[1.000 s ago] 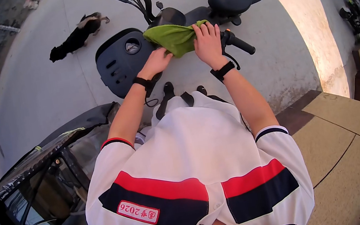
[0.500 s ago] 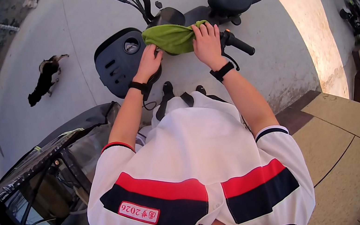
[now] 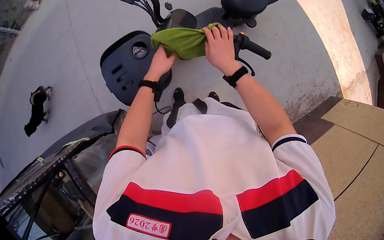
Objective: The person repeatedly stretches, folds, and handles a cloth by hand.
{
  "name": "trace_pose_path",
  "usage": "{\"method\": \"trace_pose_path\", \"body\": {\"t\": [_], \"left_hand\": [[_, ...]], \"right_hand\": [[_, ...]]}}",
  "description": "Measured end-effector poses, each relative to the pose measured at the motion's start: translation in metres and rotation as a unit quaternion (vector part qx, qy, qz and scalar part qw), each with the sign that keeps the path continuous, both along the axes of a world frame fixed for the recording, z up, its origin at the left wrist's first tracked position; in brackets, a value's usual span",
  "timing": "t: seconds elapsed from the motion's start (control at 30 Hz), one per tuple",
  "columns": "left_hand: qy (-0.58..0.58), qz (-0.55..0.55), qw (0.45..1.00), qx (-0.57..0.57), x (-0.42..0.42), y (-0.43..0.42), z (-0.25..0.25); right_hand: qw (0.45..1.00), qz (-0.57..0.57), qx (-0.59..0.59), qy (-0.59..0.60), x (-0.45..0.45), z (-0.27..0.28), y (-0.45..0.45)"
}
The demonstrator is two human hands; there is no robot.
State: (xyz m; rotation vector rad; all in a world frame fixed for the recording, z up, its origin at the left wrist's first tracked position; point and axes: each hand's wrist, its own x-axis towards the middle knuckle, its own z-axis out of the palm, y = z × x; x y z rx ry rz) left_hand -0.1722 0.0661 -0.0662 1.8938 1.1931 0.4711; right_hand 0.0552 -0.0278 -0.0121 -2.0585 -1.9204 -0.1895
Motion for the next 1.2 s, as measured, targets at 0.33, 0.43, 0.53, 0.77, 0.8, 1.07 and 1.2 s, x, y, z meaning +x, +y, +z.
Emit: {"method": "trace_pose_path", "body": {"t": [0.33,0.43,0.53,0.77,0.8,1.07,1.2], "left_hand": [[0.005,-0.038,0.998,-0.051,0.007,-0.012,-0.007],[-0.041,-0.060,0.997,0.006,0.008,-0.016,-0.005],[-0.037,-0.102,0.992,0.058,0.004,-0.026,0.008],[-0.083,-0.078,0.985,0.128,0.004,-0.034,0.028],[-0.096,-0.068,0.985,0.123,0.004,-0.034,0.031],[-0.123,0.016,0.980,0.156,-0.001,-0.034,0.046],[-0.130,0.067,0.963,0.225,0.000,-0.027,0.051]], "right_hand": [[0.996,0.036,0.040,0.070,0.007,-0.003,-0.003],[0.992,0.046,0.062,0.102,0.010,-0.003,-0.006],[0.988,0.051,0.083,0.119,0.012,-0.005,-0.006],[0.981,0.065,0.124,0.137,0.017,-0.004,-0.013],[0.978,0.071,0.131,0.144,0.018,-0.003,-0.013],[0.968,0.057,0.163,0.181,0.016,-0.001,-0.009],[0.967,0.052,0.168,0.186,0.015,0.001,-0.009]]}}
